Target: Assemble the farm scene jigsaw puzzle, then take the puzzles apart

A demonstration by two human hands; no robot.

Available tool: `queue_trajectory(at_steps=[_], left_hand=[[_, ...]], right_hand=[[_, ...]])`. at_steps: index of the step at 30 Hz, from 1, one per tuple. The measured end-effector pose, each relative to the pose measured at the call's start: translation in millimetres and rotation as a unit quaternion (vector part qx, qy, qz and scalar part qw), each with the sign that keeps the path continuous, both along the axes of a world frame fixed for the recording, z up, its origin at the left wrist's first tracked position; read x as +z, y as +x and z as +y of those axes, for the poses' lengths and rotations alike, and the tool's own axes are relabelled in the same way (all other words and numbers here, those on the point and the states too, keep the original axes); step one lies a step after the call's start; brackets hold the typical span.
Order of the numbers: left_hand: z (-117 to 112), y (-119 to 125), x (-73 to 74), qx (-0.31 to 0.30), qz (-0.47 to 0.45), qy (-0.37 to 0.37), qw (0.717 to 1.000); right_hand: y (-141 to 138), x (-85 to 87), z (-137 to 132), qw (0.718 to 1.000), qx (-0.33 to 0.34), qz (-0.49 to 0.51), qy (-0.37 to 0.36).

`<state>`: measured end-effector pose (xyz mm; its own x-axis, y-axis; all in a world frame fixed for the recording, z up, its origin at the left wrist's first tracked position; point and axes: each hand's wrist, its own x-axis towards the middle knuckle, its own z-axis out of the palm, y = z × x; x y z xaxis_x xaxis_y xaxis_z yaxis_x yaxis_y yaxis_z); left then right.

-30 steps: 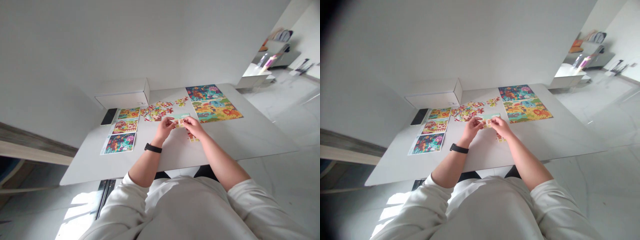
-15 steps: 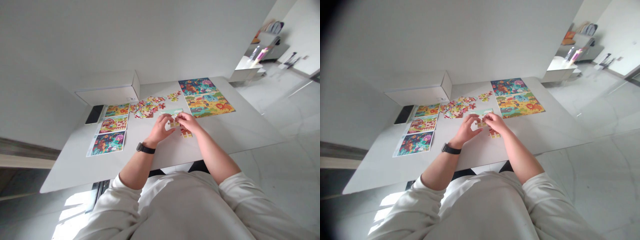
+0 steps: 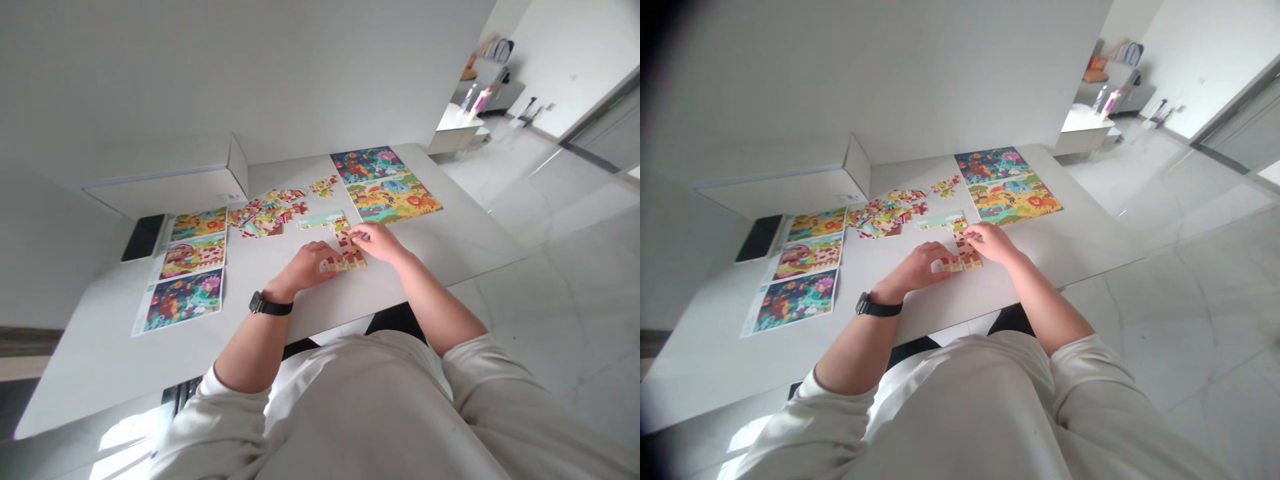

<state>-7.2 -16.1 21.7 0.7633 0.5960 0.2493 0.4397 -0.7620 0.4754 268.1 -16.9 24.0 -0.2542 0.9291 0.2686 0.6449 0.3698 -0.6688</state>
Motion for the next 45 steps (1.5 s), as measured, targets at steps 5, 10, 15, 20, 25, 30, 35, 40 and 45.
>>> queue_trajectory(at_steps=[5,10,15,20,25,30,35,40,45], left_hand=[[-7,5,0.2,0.009,0.063,-0.003,0.998],[-8,7,0.6,0.019,0.079,-0.003,0.997],[-4,8,-6.7,0.021,0.064,0.006,0.998],[-2,8,-12.1,0.020,0.056,0.016,0.998],[-3,8,-11.4,0.022,0.047,0.016,0.999],[-5,9,-10.1,0.023,0.043,0.014,0.999],[-7,11,-10.8,0.033,0.045,0.023,0.998],[-8,11,-9.3,0.032,0.053,0.018,0.998],[-8,11,-8.1,0.034,0.044,0.014,0.998]], right_hand=[[8,-9.6,-28,0.994,0.072,-0.040,0.069],[3,-29.4,-36,0.990,0.079,-0.037,0.112],[-4,-35.8,-37,0.990,0.090,-0.053,0.094],[-5,-34.3,-38,0.993,0.082,-0.055,0.067],[-5,-33.5,-38,0.993,0.083,-0.053,0.062],[-7,-34.5,-38,0.991,0.077,-0.070,0.078],[-9,-35.4,-38,0.989,0.068,-0.103,0.080],[-10,-34.8,-38,0.988,0.063,-0.122,0.077],[-11,-33.7,-39,0.986,0.068,-0.129,0.081]])
